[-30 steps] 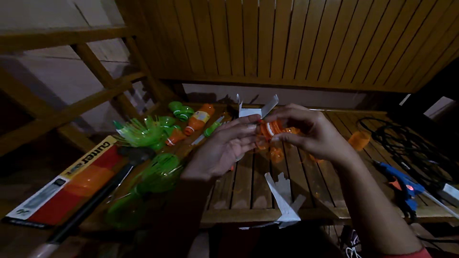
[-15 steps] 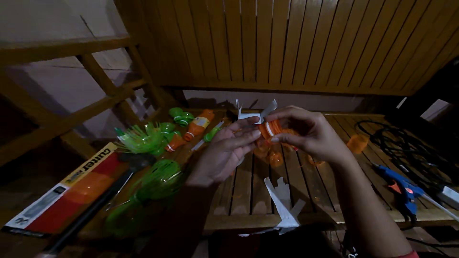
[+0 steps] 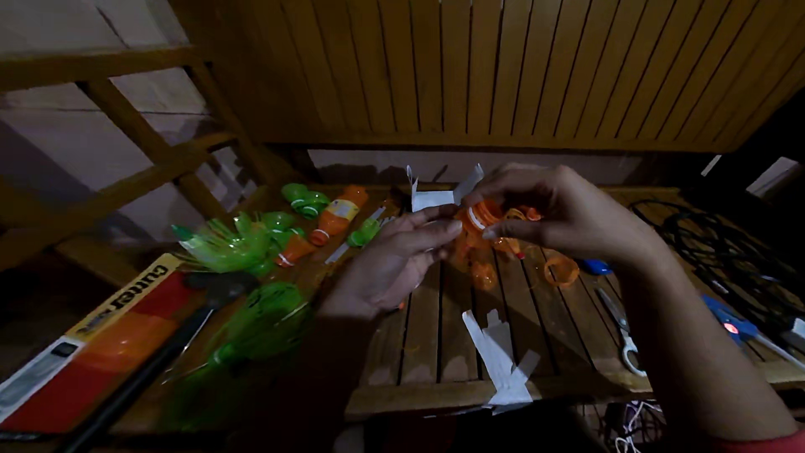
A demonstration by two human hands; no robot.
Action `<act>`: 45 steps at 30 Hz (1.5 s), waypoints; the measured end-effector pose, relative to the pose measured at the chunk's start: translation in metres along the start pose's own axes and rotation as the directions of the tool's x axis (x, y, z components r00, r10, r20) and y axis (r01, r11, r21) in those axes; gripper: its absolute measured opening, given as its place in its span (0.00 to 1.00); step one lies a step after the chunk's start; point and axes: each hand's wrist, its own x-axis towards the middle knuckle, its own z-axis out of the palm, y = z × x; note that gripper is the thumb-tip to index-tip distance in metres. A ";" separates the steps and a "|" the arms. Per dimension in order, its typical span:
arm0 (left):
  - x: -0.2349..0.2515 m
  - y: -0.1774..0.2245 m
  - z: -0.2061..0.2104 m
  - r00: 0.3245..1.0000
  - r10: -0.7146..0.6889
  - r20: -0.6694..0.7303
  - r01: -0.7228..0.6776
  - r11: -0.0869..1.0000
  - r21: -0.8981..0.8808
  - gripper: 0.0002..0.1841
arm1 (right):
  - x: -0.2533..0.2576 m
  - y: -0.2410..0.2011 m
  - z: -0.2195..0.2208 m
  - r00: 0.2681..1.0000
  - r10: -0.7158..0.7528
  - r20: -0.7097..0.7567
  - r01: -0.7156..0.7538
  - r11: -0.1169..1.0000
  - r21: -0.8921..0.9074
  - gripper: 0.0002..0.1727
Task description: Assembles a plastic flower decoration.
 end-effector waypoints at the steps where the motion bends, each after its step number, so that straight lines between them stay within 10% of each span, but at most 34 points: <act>1: 0.001 -0.001 0.001 0.999 0.028 -0.027 -0.028 0.999 0.025 0.13 | 0.002 -0.002 -0.001 1.000 0.001 0.009 -0.001 0.999 -0.046 0.15; 7: 0.025 0.022 -0.008 0.998 0.022 -0.051 -0.007 0.959 0.282 0.14 | 0.026 -0.013 -0.010 0.992 0.099 0.080 -0.078 0.971 -0.225 0.15; 20: 0.064 0.062 -0.012 0.981 -0.193 -0.019 0.194 0.977 0.090 0.12 | 0.090 -0.027 -0.045 0.921 0.345 0.182 -0.251 0.881 -0.401 0.09; 27: 0.067 0.066 -0.013 0.990 -0.138 0.007 0.138 0.990 0.017 0.11 | 0.153 0.062 -0.086 0.862 -0.080 0.500 0.154 0.982 -0.109 0.13; 31: 0.064 0.064 -0.013 0.992 -0.127 -0.006 0.127 0.991 0.042 0.13 | 0.106 -0.023 -0.061 0.935 0.308 0.177 -0.233 0.907 -0.351 0.09; 38: 0.054 0.040 -0.013 0.995 -0.004 -0.097 0.001 0.999 -0.033 0.10 | 0.031 0.029 -0.014 0.902 0.320 -0.288 -0.282 0.945 0.166 0.11; 45: 0.056 0.033 -0.007 0.999 0.034 -0.003 -0.034 0.999 0.017 0.11 | -0.023 0.055 0.091 0.840 0.430 0.333 -0.466 0.884 0.035 0.14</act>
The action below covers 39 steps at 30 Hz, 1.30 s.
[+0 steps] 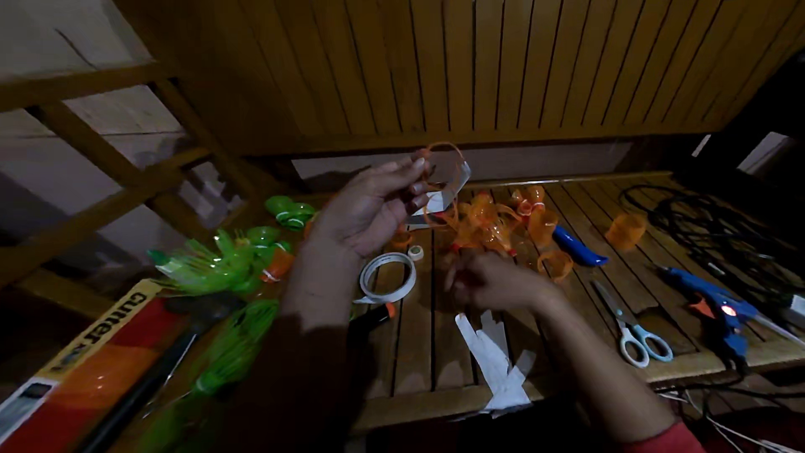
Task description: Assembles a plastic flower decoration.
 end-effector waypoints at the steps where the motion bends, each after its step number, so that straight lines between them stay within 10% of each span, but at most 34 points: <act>1: 0.001 0.001 0.001 1.000 0.010 0.003 -0.010 0.999 0.040 0.11 | 0.000 -0.001 0.011 0.998 -0.022 0.059 0.024 0.999 -0.033 0.15; 7: -0.003 0.003 0.010 0.982 0.181 -0.061 -0.161 0.956 0.246 0.10 | -0.002 0.005 0.038 0.998 -0.043 0.050 0.048 0.992 -0.113 0.20; 15: -0.037 0.022 0.015 0.902 0.419 0.103 -0.350 0.570 0.743 0.04 | -0.033 -0.010 -0.032 0.778 -0.053 -0.626 0.180 0.973 0.142 0.15; 21: -0.033 0.026 0.005 0.901 0.389 0.193 -0.372 0.461 0.806 0.04 | -0.045 -0.045 -0.083 0.836 -0.416 -0.356 0.441 0.897 -0.014 0.26; 30: -0.024 0.040 -0.018 0.923 0.361 0.136 -0.333 0.569 0.751 0.03 | -0.012 -0.086 -0.123 0.877 -0.445 -0.182 0.430 0.895 -0.118 0.16; 39: -0.011 0.035 -0.018 0.953 0.249 0.172 -0.292 0.614 0.733 0.04 | 0.000 -0.069 -0.095 0.795 -0.443 -0.415 0.378 0.896 -0.232 0.07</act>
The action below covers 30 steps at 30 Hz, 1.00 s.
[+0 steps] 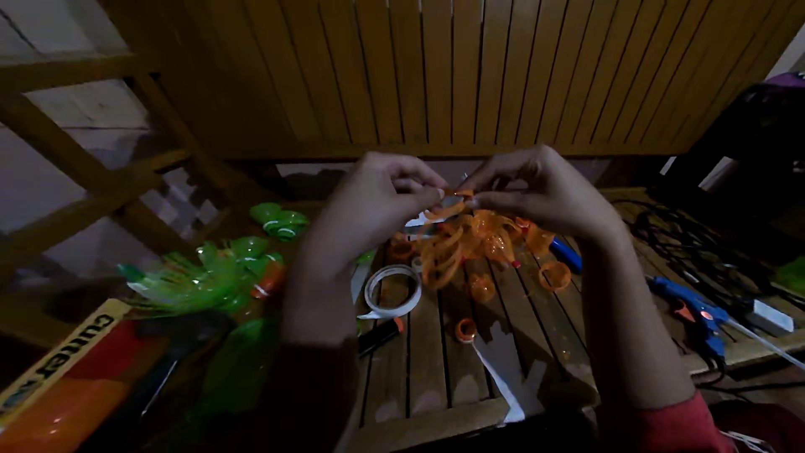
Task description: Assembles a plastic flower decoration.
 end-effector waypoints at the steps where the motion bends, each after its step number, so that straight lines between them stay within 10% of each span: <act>1: 0.002 0.000 0.001 1.000 0.003 0.017 -0.002 1.000 -0.010 0.04 | -0.003 0.003 0.002 1.000 0.006 -0.029 -0.006 1.000 -0.012 0.07; 9: 0.014 -0.012 0.015 0.972 0.108 0.209 -0.056 0.969 -0.239 0.27 | -0.018 0.020 0.012 0.991 -0.022 -0.131 0.019 0.999 -0.031 0.07; 24: 0.021 -0.028 0.015 0.980 0.154 0.124 -0.100 0.926 -0.365 0.19 | -0.026 0.031 0.005 0.973 0.112 -0.200 -0.086 0.987 0.133 0.23; 26: 0.020 -0.028 0.012 0.985 0.137 0.107 -0.091 0.930 -0.356 0.20 | -0.031 0.044 0.002 0.909 0.359 -0.211 -0.351 0.933 0.078 0.20; 30: 0.021 -0.029 0.010 0.989 0.121 0.087 -0.079 0.918 -0.388 0.21 | -0.039 0.082 0.023 0.530 0.842 -0.104 -0.847 0.520 -0.109 0.28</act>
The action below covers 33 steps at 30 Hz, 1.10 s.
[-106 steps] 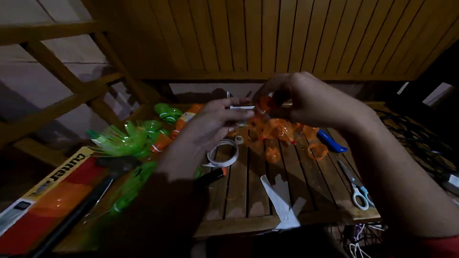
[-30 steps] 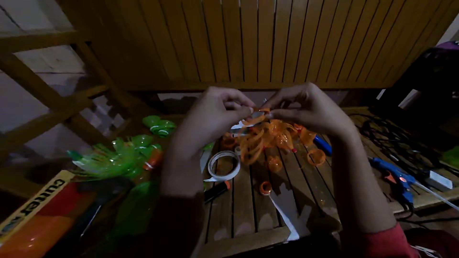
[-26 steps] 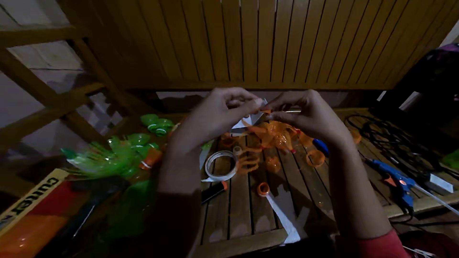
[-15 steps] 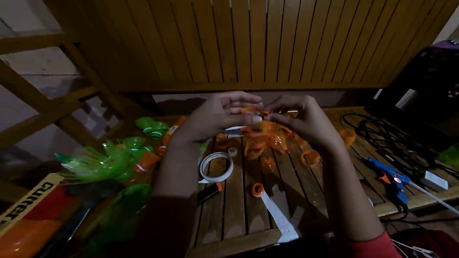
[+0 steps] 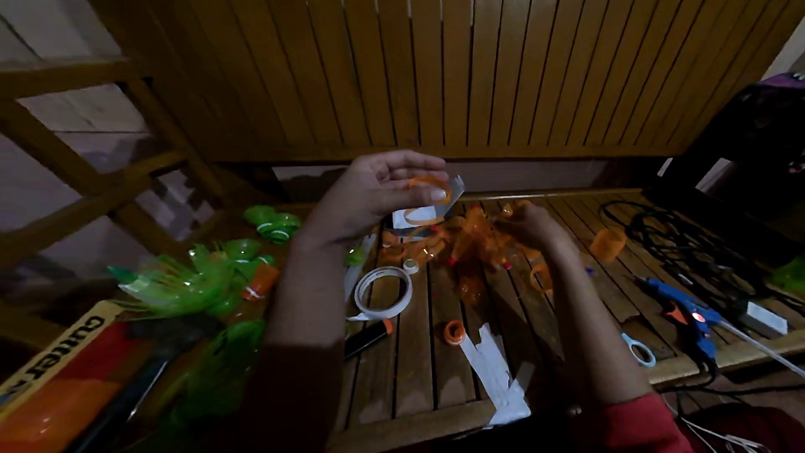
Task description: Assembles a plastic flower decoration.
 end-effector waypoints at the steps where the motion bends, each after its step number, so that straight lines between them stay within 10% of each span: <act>1: 0.000 0.000 0.000 1.000 0.001 -0.001 -0.001 1.000 -0.002 0.21 | 0.006 0.005 0.011 0.997 0.072 0.039 -0.071 0.997 -0.035 0.31; 8: -0.003 0.006 0.002 0.999 -0.040 -0.023 0.041 0.997 0.058 0.20 | 0.022 0.013 0.058 0.973 0.219 0.067 -0.226 0.966 0.123 0.40; 22: -0.007 0.007 0.005 0.988 0.019 -0.156 -0.006 0.997 0.083 0.15 | 0.023 0.016 0.056 0.969 0.060 0.241 -0.185 0.822 0.538 0.24; 28: -0.009 0.015 0.008 0.987 0.003 -0.160 0.010 0.997 0.074 0.09 | 0.032 0.013 0.049 0.943 -0.026 0.333 -0.256 0.585 0.769 0.20; 33: -0.010 0.016 0.010 0.995 -0.006 -0.104 0.013 0.998 0.063 0.08 | 0.022 -0.003 0.029 0.998 -0.014 0.065 -0.057 0.318 0.946 0.11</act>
